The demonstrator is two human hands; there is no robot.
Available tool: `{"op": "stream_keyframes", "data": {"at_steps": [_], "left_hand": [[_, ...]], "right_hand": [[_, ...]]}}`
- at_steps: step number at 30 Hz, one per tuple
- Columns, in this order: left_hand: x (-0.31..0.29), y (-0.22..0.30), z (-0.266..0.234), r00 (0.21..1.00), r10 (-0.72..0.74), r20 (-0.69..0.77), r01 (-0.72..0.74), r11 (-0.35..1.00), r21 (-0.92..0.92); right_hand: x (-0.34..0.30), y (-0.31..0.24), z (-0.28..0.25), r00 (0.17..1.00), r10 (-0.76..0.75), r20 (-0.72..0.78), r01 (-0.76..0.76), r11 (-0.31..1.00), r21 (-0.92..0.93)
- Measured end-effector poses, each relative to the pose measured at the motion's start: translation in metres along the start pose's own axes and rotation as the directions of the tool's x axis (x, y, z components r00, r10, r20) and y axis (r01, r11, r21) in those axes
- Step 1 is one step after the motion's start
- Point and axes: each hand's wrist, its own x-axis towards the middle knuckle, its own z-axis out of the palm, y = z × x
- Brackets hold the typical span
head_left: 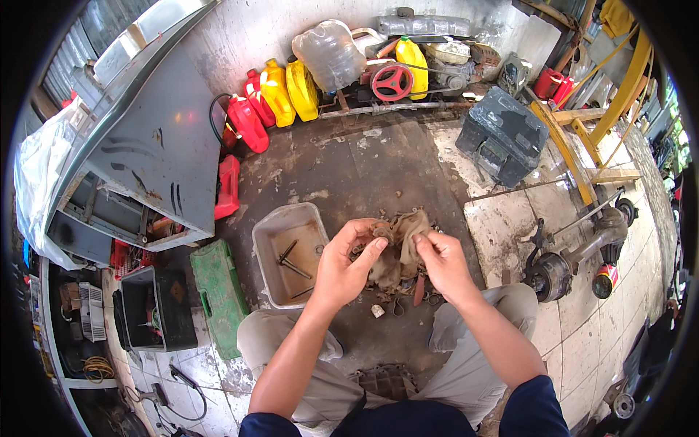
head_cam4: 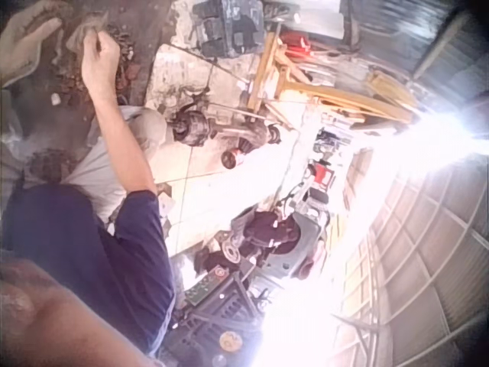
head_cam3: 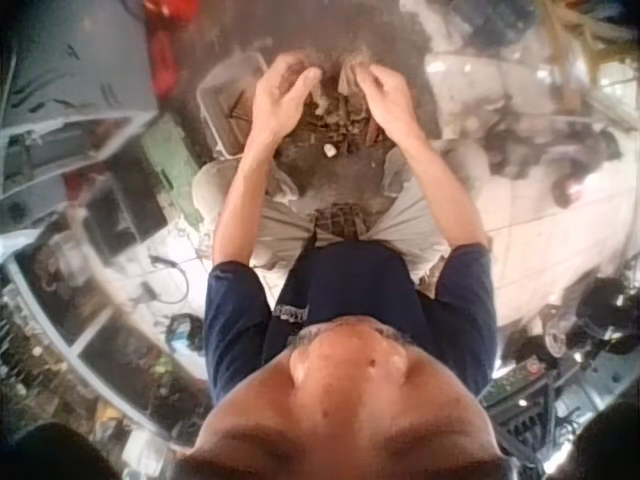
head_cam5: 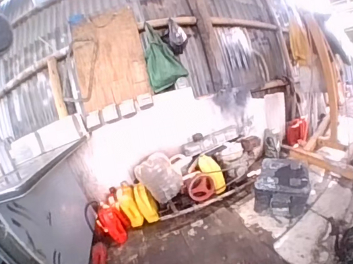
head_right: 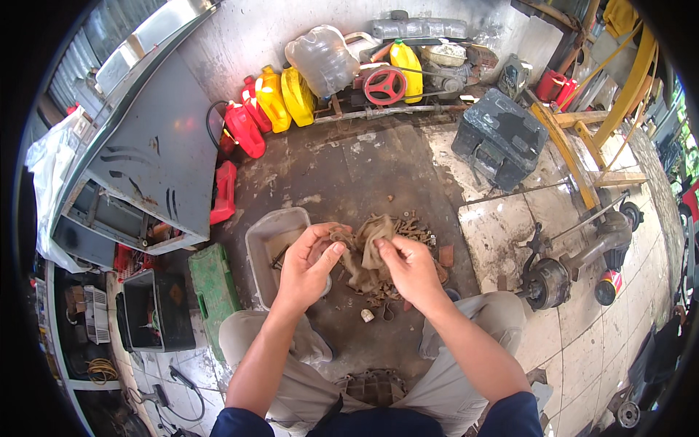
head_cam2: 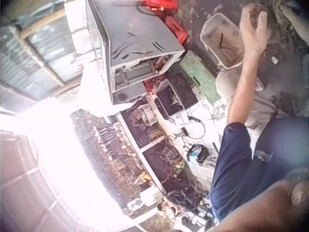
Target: The person sits on the floor and cleans a pile of rusty screws and bolts using a rag. They pick up individual pieces, wipe them, and place them back into the pile or a nearby container.
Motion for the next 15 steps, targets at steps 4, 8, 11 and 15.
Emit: {"op": "stream_keyframes", "data": {"at_steps": [4,8,11,15], "left_hand": [[-0.008,0.006,0.007,0.994,0.104,0.012,-0.105,0.988,0.117],[-0.011,0.004,0.012,0.995,-0.052,0.087,0.030,0.973,0.228],[-0.016,-0.017,0.018,1.000,-0.005,0.002,0.004,0.995,0.096],[-0.010,-0.021,0.016,0.997,-0.039,0.073,0.028,0.989,0.142]], "right_hand": [[0.003,-0.004,0.000,0.984,0.057,-0.168,0.004,0.941,0.339],[0.000,-0.004,0.000,0.991,-0.048,-0.123,0.099,0.884,0.456],[-0.012,-0.024,0.004,0.984,-0.149,0.102,0.101,0.923,0.372],[-0.004,-0.024,-0.002,0.982,-0.095,0.165,0.016,0.906,0.423]]}}
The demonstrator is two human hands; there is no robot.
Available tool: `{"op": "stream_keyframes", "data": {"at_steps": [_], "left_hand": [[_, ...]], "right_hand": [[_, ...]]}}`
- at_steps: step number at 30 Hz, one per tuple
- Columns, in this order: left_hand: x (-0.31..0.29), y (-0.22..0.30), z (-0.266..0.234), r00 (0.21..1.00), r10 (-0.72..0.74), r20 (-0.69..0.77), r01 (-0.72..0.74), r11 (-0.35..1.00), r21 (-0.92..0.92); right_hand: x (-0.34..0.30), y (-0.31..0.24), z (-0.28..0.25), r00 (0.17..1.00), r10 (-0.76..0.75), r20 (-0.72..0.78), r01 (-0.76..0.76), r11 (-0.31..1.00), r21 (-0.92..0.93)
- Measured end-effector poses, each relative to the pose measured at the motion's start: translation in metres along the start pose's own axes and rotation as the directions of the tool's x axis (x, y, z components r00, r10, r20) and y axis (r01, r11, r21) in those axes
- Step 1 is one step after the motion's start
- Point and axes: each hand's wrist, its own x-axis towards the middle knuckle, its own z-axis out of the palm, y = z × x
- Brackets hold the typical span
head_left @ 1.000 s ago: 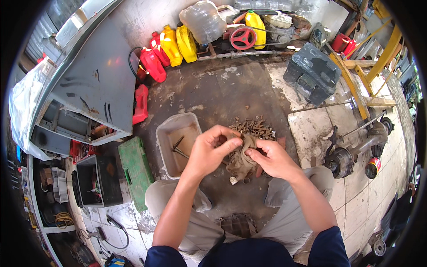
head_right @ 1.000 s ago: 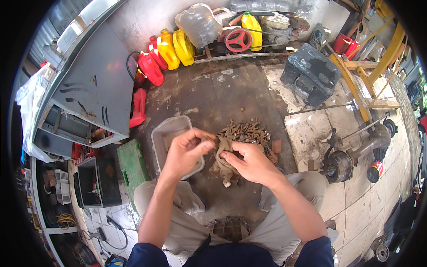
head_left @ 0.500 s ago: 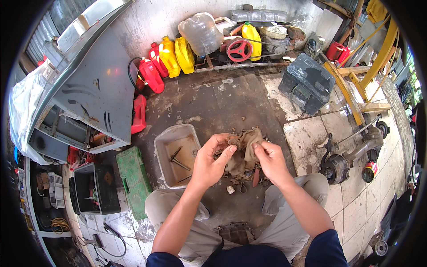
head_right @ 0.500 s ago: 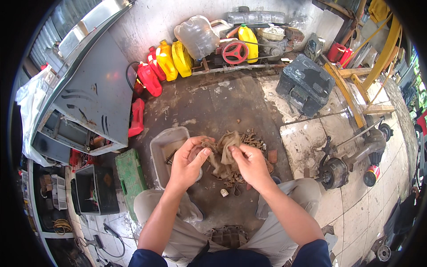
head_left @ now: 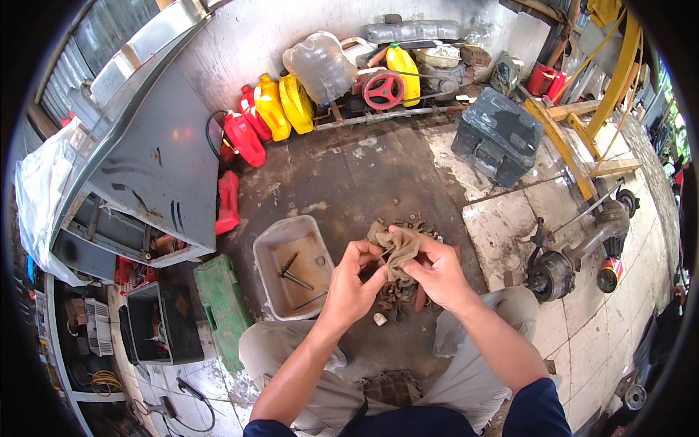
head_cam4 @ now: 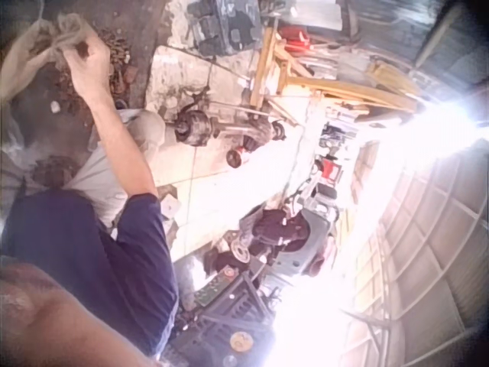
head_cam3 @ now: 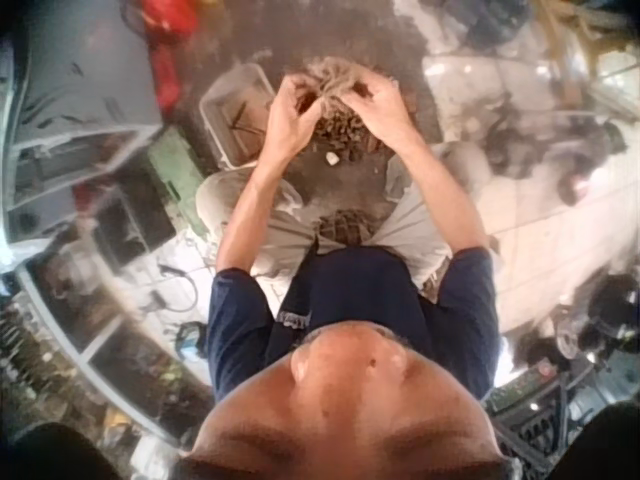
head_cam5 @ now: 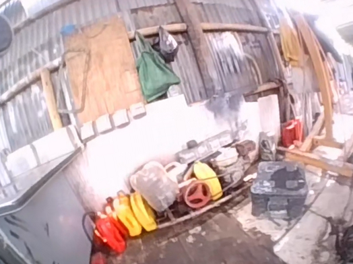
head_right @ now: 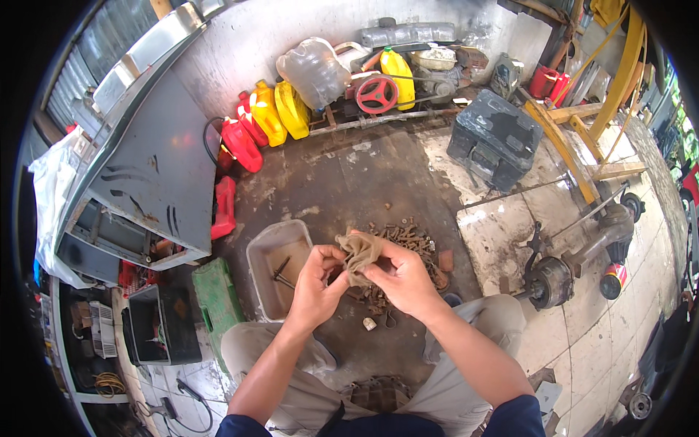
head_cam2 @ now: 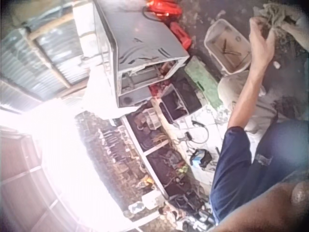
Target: The person sits on the floor and cleans a pile of rusty screws and bolts using a rag. They pick up individual pieces, wipe them, and place them back into the pile or a nearby container.
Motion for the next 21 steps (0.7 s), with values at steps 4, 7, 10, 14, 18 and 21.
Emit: {"op": "stream_keyframes", "data": {"at_steps": [4,7,10,14,18,21], "left_hand": [[-0.003,0.003,0.007,1.000,0.013,-0.007,-0.014,0.997,-0.073],[-0.003,0.003,0.014,0.998,0.013,-0.056,-0.016,0.999,-0.051],[-0.005,0.005,0.016,0.998,0.058,-0.032,-0.055,0.995,0.085],[-0.010,0.008,0.008,0.995,0.080,-0.058,-0.072,0.989,0.128],[-0.012,0.020,0.002,1.000,0.014,-0.020,-0.012,0.994,0.106],[-0.011,0.015,0.004,0.994,0.105,-0.032,-0.097,0.977,0.191]], "right_hand": [[0.007,0.010,-0.012,0.999,-0.027,-0.037,0.024,0.996,-0.086],[0.006,0.011,-0.013,0.985,-0.078,-0.156,0.077,0.997,-0.007],[0.005,0.011,-0.016,0.987,-0.084,-0.133,0.087,0.996,0.014],[0.006,0.002,-0.023,0.999,0.038,0.031,-0.039,0.999,0.029],[0.009,-0.009,-0.021,0.995,0.061,0.082,-0.052,0.994,-0.100],[0.008,-0.007,-0.023,0.999,0.022,0.038,-0.015,0.982,-0.186]]}}
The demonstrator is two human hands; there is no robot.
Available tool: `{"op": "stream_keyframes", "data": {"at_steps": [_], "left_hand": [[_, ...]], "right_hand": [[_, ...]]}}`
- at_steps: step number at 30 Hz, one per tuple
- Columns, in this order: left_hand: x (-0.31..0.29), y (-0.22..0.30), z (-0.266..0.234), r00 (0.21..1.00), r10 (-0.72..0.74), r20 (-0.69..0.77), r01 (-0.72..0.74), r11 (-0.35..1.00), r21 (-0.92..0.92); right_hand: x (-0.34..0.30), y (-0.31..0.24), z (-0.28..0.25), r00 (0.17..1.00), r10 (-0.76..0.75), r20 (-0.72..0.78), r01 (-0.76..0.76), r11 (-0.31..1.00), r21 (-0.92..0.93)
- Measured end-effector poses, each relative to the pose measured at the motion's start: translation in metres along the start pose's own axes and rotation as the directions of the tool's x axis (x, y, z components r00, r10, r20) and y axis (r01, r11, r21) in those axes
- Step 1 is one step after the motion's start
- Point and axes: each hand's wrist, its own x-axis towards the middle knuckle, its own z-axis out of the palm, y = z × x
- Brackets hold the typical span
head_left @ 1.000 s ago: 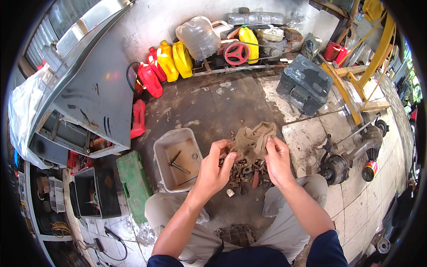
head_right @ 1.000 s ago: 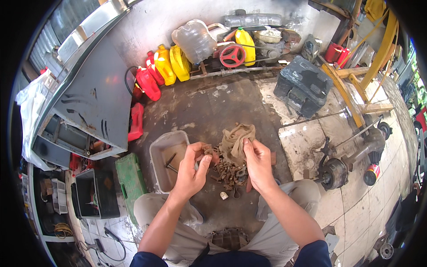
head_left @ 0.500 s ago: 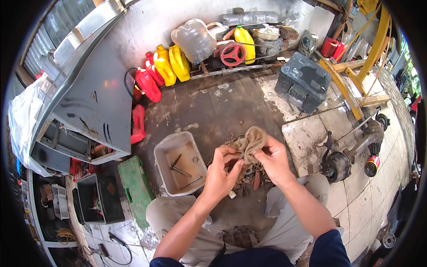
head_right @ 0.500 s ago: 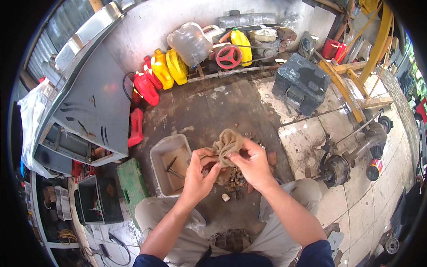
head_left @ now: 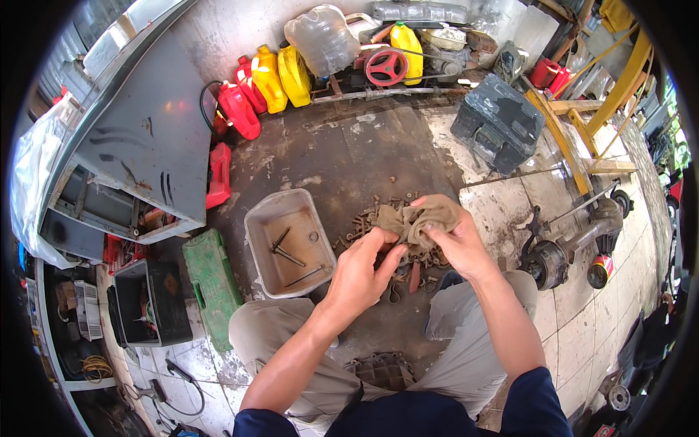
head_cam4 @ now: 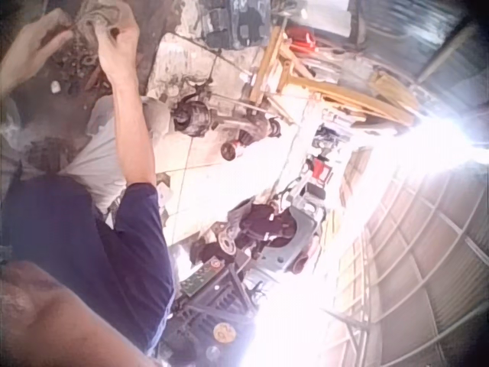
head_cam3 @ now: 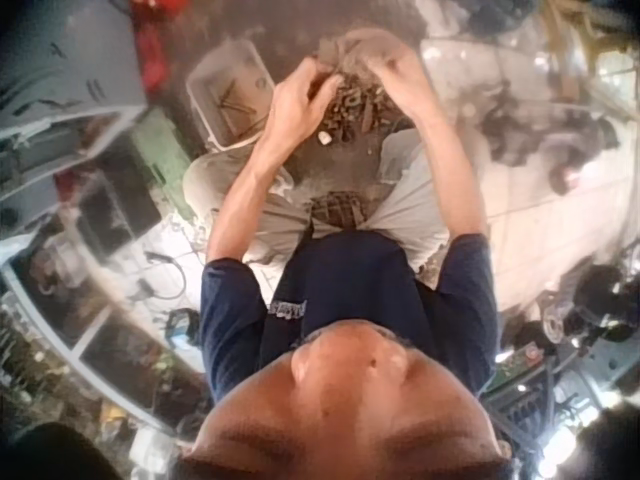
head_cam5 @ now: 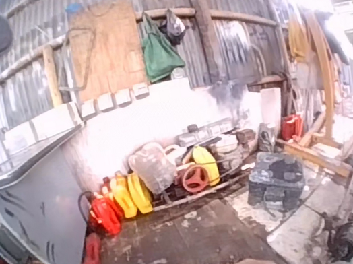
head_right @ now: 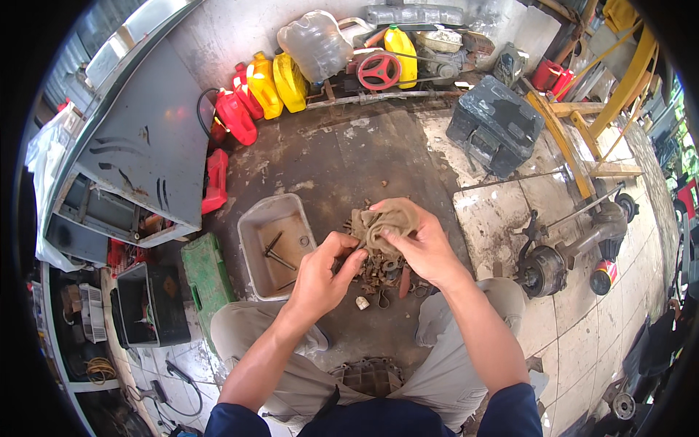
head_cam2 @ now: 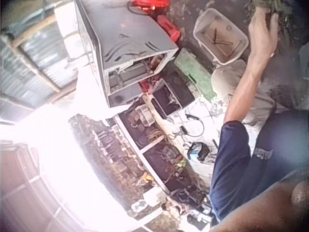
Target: The person sits on the floor and cleans a pile of rusty screws and bolts using a rag. They pick up individual pieces, wipe them, and place them back into the pile or a nearby container.
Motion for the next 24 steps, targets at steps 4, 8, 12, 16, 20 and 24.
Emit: {"op": "stream_keyframes", "data": {"at_steps": [4,8,12,16,20,24], "left_hand": [[0.005,0.000,0.003,0.989,0.143,-0.050,-0.133,0.977,0.165],[0.005,-0.001,0.008,0.987,0.153,-0.055,-0.140,0.972,0.190],[0.001,-0.002,0.010,0.992,0.032,-0.121,-0.019,0.994,0.109],[0.005,-0.003,0.009,0.982,-0.037,-0.186,0.052,0.996,0.077],[0.002,-0.012,0.014,0.985,0.006,-0.173,0.011,0.995,0.097],[0.000,-0.013,0.016,0.992,0.008,-0.123,0.008,0.991,0.132]], "right_hand": [[0.000,0.003,0.002,0.994,-0.016,-0.105,0.017,1.000,0.016],[0.002,0.012,-0.007,0.973,0.024,-0.230,0.036,0.967,0.252],[0.004,-0.001,-0.012,0.957,0.037,-0.286,0.101,0.887,0.451],[-0.002,0.011,0.001,0.975,-0.064,-0.215,0.095,0.986,0.138],[-0.009,0.016,0.027,0.984,0.096,-0.147,-0.084,0.993,0.086],[-0.008,0.011,0.035,0.975,0.126,-0.186,-0.084,0.973,0.216]]}}
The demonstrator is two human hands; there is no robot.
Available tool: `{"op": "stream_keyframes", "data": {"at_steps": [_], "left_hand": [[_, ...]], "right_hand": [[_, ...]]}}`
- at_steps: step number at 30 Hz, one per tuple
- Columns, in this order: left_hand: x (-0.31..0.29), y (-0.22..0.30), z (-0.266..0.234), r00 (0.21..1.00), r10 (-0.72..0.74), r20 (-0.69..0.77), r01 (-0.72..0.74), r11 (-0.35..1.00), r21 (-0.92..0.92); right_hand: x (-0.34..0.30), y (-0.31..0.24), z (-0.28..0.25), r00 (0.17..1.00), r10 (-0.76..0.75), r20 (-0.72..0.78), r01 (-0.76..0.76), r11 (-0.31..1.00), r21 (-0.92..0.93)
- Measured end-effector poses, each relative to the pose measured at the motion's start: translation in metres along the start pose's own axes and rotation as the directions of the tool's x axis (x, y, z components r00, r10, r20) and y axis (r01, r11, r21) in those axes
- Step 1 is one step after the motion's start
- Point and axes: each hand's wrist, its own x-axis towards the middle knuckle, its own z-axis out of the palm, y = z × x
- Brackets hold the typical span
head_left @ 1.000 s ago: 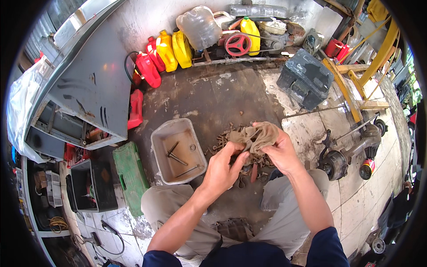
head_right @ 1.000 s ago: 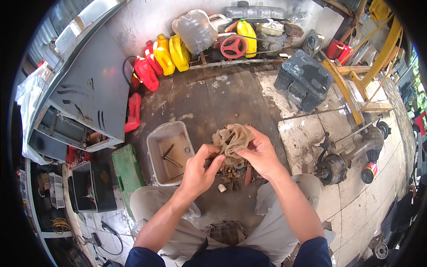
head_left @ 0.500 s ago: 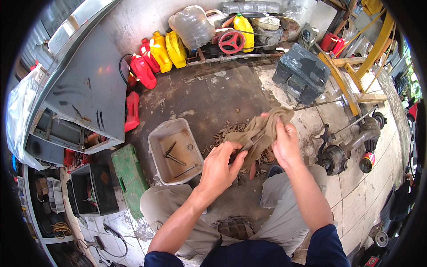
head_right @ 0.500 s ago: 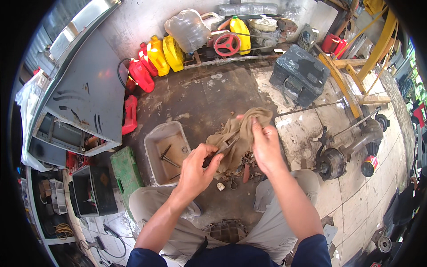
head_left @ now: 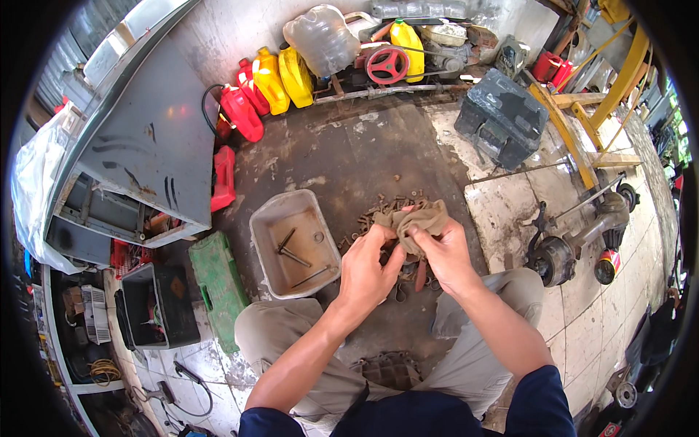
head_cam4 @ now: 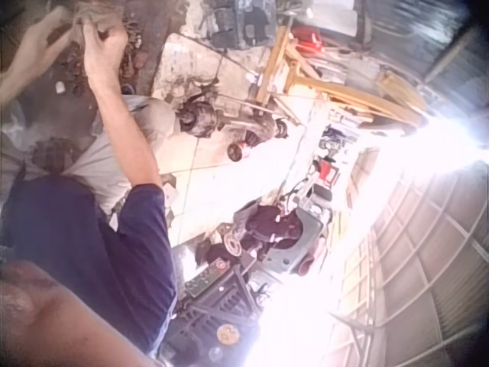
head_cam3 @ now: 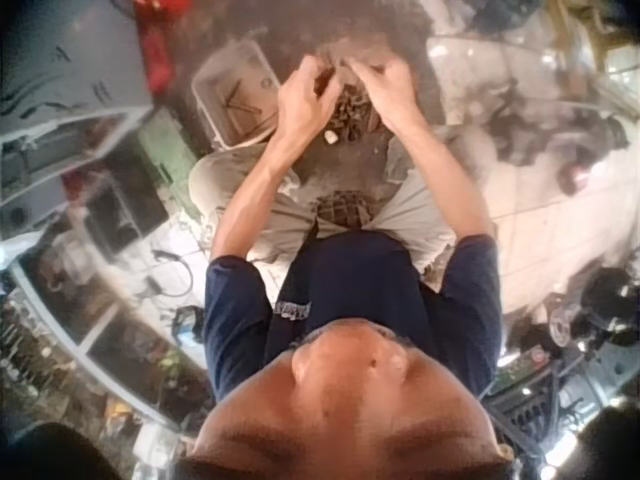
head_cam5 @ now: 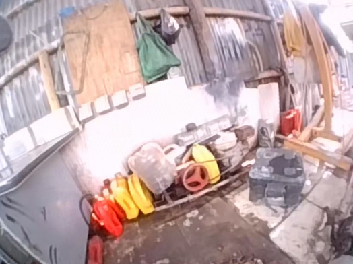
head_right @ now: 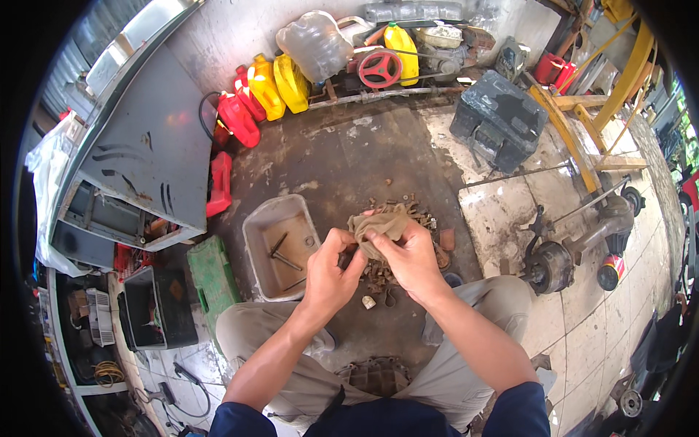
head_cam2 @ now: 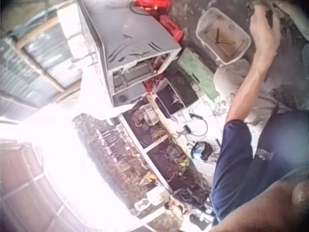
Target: The person sits on the floor and cleans a pile of rusty screws and bolts using a rag. They pick up individual pieces, wipe them, and place them back into the pile or a nearby container.
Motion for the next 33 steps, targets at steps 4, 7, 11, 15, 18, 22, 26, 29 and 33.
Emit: {"op": "stream_keyframes", "data": {"at_steps": [4,7,11,15,18,22,26,29,33], "left_hand": [[0.004,0.003,-0.002,0.998,0.051,0.031,-0.050,0.999,-0.018],[0.004,0.006,-0.003,0.999,0.031,0.035,-0.028,0.997,-0.066],[0.004,0.004,-0.002,0.999,0.037,0.039,-0.035,0.999,-0.041],[0.000,0.011,-0.008,0.992,-0.064,0.109,0.064,0.998,0.003],[-0.001,0.015,-0.009,0.975,-0.147,0.167,0.164,0.982,-0.091],[-0.001,0.008,-0.003,0.982,-0.124,0.146,0.168,0.920,-0.353],[0.007,0.005,-0.002,0.934,-0.307,0.181,0.341,0.627,-0.701],[0.009,-0.004,-0.008,0.891,-0.398,0.217,0.415,0.524,-0.744],[0.009,-0.004,-0.012,0.884,-0.412,0.223,0.430,0.528,-0.732]], "right_hand": [[0.003,0.005,-0.009,1.000,-0.005,-0.030,0.005,1.000,0.003],[0.006,0.001,-0.013,1.000,-0.021,-0.021,0.020,0.998,-0.065],[0.009,-0.007,-0.020,0.999,0.039,-0.036,-0.042,0.994,-0.104],[0.025,-0.006,-0.041,0.973,0.010,-0.231,0.004,0.998,0.060],[0.033,-0.016,-0.058,0.965,-0.102,-0.240,0.138,0.981,0.134],[0.025,-0.011,-0.049,0.979,-0.117,-0.166,0.124,0.992,0.033],[0.018,-0.009,-0.040,0.995,-0.080,-0.055,0.076,0.994,-0.074],[0.014,-0.010,-0.029,1.000,-0.027,0.003,0.027,0.998,-0.062],[0.011,0.001,-0.022,0.990,-0.028,0.135,0.047,0.989,-0.140]]}}
